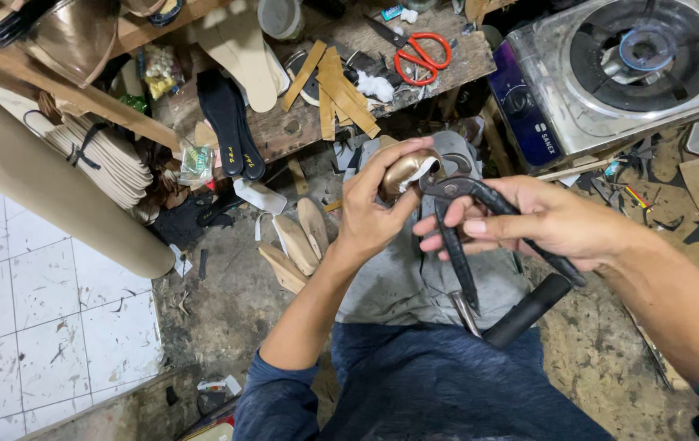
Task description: The person uses a hammer and a curved metal tool to repeatedly tap and shape the heel and sole edge of a single beige shoe. The person rotates the shoe to access different areas and continues hammering along the perimeter of the sole.
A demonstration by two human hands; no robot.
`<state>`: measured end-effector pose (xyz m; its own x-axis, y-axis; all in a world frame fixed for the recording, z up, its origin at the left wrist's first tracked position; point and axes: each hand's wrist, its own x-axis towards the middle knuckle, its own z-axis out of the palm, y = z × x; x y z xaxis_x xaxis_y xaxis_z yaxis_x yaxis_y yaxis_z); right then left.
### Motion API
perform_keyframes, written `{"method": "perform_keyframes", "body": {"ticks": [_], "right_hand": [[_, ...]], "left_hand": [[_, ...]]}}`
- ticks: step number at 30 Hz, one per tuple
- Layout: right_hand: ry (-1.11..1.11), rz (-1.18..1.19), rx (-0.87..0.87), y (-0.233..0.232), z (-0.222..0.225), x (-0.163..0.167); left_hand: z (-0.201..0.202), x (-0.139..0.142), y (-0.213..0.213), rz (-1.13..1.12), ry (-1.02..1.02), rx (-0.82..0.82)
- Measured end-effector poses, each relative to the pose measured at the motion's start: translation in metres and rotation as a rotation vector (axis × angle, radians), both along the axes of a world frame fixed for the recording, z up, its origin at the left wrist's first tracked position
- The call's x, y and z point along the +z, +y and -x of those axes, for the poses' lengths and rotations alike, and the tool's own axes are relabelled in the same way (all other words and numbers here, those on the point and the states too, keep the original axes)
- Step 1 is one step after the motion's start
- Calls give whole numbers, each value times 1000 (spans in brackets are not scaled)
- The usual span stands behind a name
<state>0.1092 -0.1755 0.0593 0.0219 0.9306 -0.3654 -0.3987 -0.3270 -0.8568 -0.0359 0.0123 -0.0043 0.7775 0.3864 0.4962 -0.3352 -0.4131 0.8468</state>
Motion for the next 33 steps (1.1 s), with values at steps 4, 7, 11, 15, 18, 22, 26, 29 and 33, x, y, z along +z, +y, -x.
{"method": "perform_keyframes", "body": {"ticks": [4,7,11,15,18,22,26,29,33], "right_hand": [[249,-66,82,4,-7,17],[-132,134,144,1,-19,29],[-392,185,8,6,-8,14],[-448,-67,-321,25,34,-23],[-495,-220,-474,40,56,-42],[-577,-193,-425,34,56,-49],[-417,-194,-289,27,40,-32],[-464,-207,-81,34,8,-1],[-1010,47,218,25,-7,42]], "left_hand": [[-4,-3,7,-143,-67,-38],[-6,-6,10,-191,-85,-85],[-15,-9,1,144,-37,-56],[-23,-7,-4,292,-64,-9],[-21,-3,1,155,-45,45],[-18,-1,-3,281,-128,44],[-20,-6,-11,243,-93,120],[-23,-10,-14,340,-145,74],[-18,-9,-21,187,-169,111]]}}
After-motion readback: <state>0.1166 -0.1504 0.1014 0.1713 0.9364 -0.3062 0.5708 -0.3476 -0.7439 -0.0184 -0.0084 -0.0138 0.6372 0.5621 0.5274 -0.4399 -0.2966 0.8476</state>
